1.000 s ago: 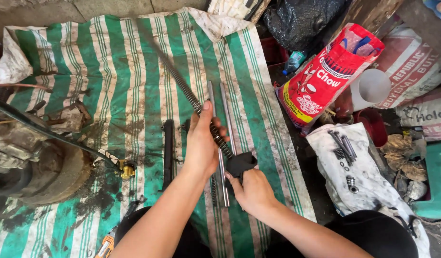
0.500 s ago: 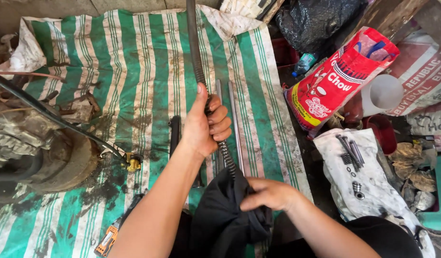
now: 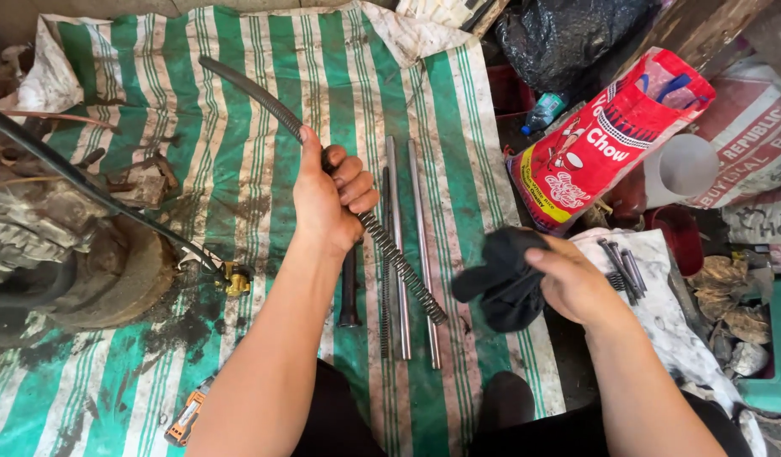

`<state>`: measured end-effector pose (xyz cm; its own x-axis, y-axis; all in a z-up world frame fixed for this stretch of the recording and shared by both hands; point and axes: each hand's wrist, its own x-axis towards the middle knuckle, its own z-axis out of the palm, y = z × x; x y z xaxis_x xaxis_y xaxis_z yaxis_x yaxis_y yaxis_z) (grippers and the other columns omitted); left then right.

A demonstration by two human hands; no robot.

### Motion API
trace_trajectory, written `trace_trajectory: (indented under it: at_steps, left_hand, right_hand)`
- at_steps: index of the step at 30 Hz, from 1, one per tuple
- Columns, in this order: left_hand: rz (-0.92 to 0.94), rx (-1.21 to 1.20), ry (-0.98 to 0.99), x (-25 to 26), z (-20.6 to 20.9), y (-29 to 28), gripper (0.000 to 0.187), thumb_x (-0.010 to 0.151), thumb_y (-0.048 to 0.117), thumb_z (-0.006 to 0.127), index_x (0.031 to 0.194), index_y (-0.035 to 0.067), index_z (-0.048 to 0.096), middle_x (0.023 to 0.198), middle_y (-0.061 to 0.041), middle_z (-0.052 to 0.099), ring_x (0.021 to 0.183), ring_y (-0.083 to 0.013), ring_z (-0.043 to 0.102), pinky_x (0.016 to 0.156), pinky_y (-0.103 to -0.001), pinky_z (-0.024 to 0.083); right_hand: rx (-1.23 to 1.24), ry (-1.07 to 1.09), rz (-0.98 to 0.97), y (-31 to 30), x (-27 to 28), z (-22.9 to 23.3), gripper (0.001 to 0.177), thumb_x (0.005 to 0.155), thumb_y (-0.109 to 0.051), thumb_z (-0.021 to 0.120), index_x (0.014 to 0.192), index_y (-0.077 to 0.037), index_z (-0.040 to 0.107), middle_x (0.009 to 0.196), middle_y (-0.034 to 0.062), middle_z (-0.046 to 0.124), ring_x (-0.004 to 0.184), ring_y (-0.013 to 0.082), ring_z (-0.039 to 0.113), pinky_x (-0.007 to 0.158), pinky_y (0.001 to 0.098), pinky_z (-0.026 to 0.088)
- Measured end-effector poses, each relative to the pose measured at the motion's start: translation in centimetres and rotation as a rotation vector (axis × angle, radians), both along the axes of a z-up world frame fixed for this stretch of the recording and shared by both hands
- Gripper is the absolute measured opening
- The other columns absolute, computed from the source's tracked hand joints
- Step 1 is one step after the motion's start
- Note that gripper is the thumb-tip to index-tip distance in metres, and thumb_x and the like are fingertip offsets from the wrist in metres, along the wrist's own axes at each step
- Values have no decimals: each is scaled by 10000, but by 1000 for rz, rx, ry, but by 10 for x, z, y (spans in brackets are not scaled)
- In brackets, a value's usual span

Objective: The person sits on a striped tarp on the floor and cleans several long metal rods and a flexible hose using a black cloth. They wipe each item thoroughly, handling them one by one, and place the cleaned parts back on the tarp next to other disassembled components.

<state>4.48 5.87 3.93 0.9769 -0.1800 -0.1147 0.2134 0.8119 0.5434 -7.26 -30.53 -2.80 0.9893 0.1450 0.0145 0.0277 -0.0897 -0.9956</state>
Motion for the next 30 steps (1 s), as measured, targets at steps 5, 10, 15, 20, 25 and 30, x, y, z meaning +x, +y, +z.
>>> trace_trajectory:
  at_steps: [5,10,15,20,25,30]
  left_hand:
    - [32,-9,68,-2,0,1,565,1020,772,528,792,261,451,628,115,198,452,-74,205,361,-237,238]
    - [68,34,72,-11,10,-4,561,1025,755,542,777,261,444,631,117,184,449,-65,202,360,-226,229]
    - [70,66,68,-29,18,-26,555,1039,755,524,778,273,435,626,108,176,442,-72,186,350,-227,205]
    - [-27,-15,58,-48,7,-61,562,1097,595,536,698,245,351,580,92,157,460,-84,89,399,-303,78]
    - [-500,-223,-186,-63,-11,-62,644,1053,798,514,713,273,359,572,113,130,421,-46,140,342,-213,209]
    - [-558,-232,-237,-52,-6,-64,598,1080,762,494,801,233,457,594,78,248,452,-100,285,403,-274,339]
  right_hand:
    - [576,11,-16,7,-3,-14,388,1061,-118,533,1334,78,727,1208,306,786,1109,461,790,1092,669,559]
    - [769,57,-85,76,-40,84,315,1114,-123,541,853,-111,717,701,45,671,780,218,756,1004,391,590]
    - [238,4,170,81,-39,59,295,1080,-227,616,1184,30,718,1102,297,731,1087,425,714,1023,569,538]
    - [-621,102,114,136,-41,17,379,1101,-416,550,1287,-86,566,1042,151,751,998,301,762,907,420,552]
    - [-135,5,251,126,-34,-12,302,1111,-250,648,1073,26,763,934,193,800,934,276,749,769,504,590]
    - [124,220,194,129,-54,1,358,1094,-289,704,967,35,790,755,97,729,669,209,724,521,375,558]
